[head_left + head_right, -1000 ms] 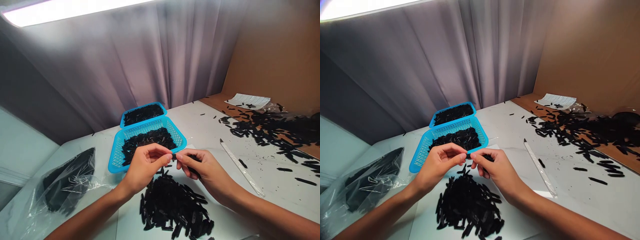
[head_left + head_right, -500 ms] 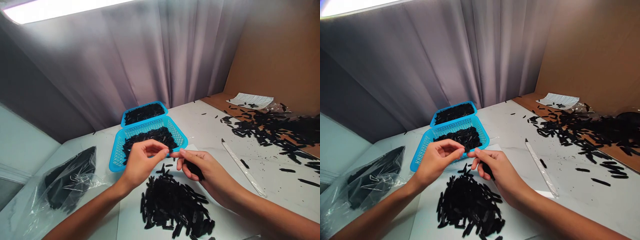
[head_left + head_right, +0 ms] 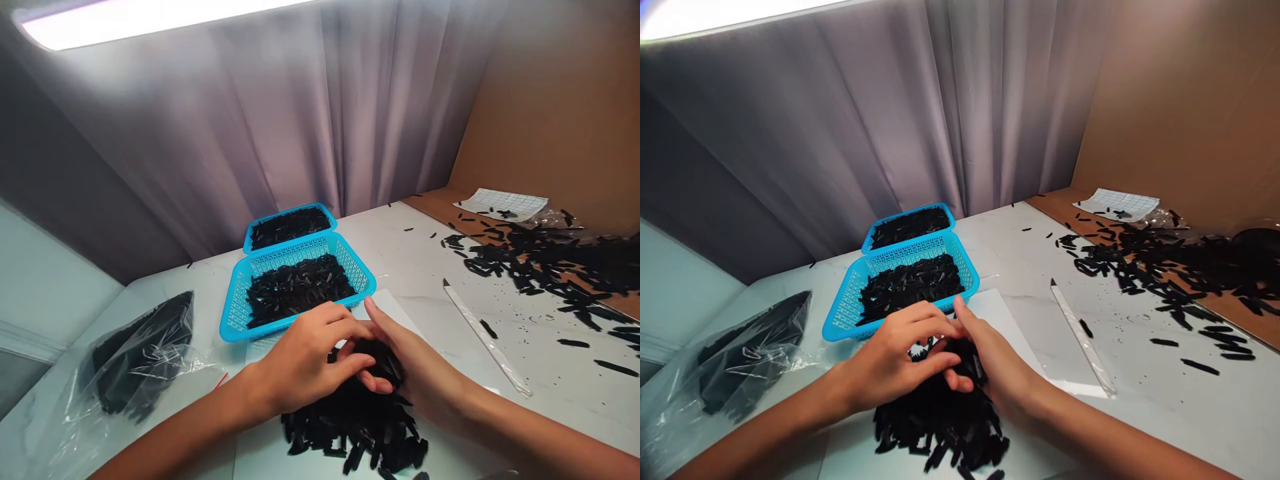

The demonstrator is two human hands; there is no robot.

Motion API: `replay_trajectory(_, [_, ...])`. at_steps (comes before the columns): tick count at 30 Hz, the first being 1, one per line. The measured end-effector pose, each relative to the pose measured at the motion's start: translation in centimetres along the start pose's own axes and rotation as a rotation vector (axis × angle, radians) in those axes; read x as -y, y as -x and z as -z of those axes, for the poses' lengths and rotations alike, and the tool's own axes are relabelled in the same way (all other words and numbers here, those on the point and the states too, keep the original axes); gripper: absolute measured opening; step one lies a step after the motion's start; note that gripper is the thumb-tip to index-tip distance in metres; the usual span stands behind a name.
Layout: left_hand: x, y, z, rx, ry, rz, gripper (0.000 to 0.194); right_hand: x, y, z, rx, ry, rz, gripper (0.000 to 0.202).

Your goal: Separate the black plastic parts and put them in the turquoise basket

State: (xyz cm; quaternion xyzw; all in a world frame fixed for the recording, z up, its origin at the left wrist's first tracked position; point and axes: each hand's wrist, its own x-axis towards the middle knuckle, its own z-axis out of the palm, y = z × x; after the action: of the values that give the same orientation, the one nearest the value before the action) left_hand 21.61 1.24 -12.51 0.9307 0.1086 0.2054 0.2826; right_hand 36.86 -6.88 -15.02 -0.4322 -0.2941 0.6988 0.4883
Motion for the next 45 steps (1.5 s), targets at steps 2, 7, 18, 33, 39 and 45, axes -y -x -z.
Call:
replay_trajectory(2, [0.1,0.0,-0.1,-0.016,0.075,0.041,0.014,0.0,0.1,-0.2,0.021,0.033,0.02,0.065])
replay_trajectory(7, [-0.1,-0.5,0.3,-0.101,0.279,0.298,0.007,0.5,-0.1,-0.2,0.035,0.045,0.057,0.055])
replay_trajectory(18, [0.6,-0.7,0.7,-0.266,0.411,0.447,0.005,1.0,-0.2,0.6,-0.011,0.019,0.079,0.039])
replay_trajectory(33, [0.8,-0.9,0.9,-0.293,0.46,0.503,0.01,1.1,-0.4,0.9,-0.102,0.09,0.149,0.03])
replay_trajectory(39, [0.9,-0.9,0.8,-0.281,0.555,0.547,0.015,1.1,-0.7,0.8,-0.157,0.184,0.217,0.037])
replay_trajectory(45, [0.9,-1.0,0.6,-0.302,0.66,0.583,0.017,0.9,-0.5,0.7,-0.164,0.235,0.202,0.04])
